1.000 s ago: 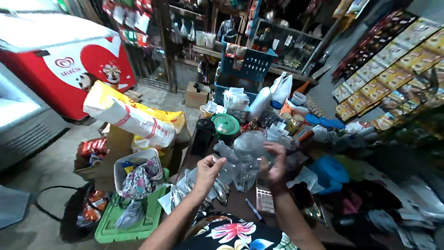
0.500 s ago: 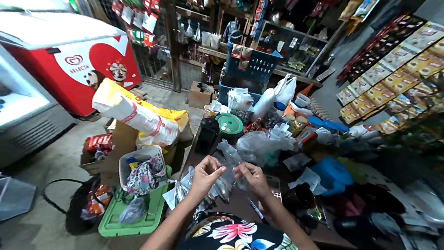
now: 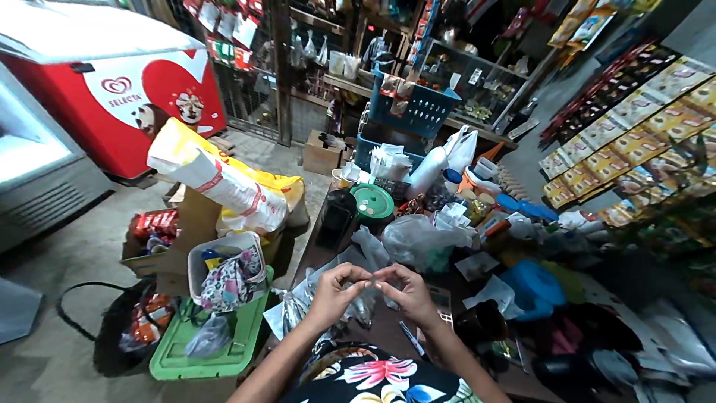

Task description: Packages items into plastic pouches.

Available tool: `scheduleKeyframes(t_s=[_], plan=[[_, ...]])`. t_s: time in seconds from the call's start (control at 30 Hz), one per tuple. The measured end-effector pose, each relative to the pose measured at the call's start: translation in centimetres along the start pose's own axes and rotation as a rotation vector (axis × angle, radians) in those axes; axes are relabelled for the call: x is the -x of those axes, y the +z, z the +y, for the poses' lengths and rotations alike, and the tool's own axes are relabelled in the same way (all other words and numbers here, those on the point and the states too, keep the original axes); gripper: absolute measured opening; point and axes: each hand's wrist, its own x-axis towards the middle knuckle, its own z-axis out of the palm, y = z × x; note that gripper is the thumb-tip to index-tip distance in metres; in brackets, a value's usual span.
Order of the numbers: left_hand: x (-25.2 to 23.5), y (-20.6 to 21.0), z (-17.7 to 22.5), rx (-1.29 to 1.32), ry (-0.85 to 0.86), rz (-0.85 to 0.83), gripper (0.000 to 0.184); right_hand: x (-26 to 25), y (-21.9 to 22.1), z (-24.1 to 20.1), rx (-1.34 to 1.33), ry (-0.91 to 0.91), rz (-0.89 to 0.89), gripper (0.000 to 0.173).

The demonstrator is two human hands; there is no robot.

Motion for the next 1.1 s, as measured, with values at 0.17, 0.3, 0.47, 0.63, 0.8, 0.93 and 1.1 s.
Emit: scheduleKeyframes(t_s=[0.17,0.3,0.47,0.63,0.8,0.93,1.1], plan=[[0.2,-0.5,0.0,-0.015,-0.043,0.008,0.014,-0.2,1.2,-0.2,-0.027,0.058,-0.018,0.015],[0.2,-0.5,-0.5,0.04,0.023,0.068,0.026,-0.6,2.2,-0.1,0.041,0.061,-0.038,0.038],[0.1,-1.4,-0.9,0.418,-0.092,-0.043,0.018,-1.3,2.7,1.4,-0.141,-0.025,-0.064,0.031],[0.3,-2.5,-0.4,0.504,-0.394,-0.295,0.023,-2.0,3.2,0.1,-0.796,0.265,-0.034,0.03],[0.1,-3.5,-0.9,0.49,-0.481,-0.574,0.017,-2.2,2.9,-0.1,-0.806,0.396,-0.097,0.032],[-0.3,-3.6,-0.4,0.355,-0.633,-0.689,0.007,-2.4,2.5,0.6,-0.716,0.447,-0.061,0.031],[-0.6,-4.0,-1.3,0.483,-0.589,-0.497,0.014,-2.7,0.6,1.2,-0.361,0.477,-0.321,0.029]])
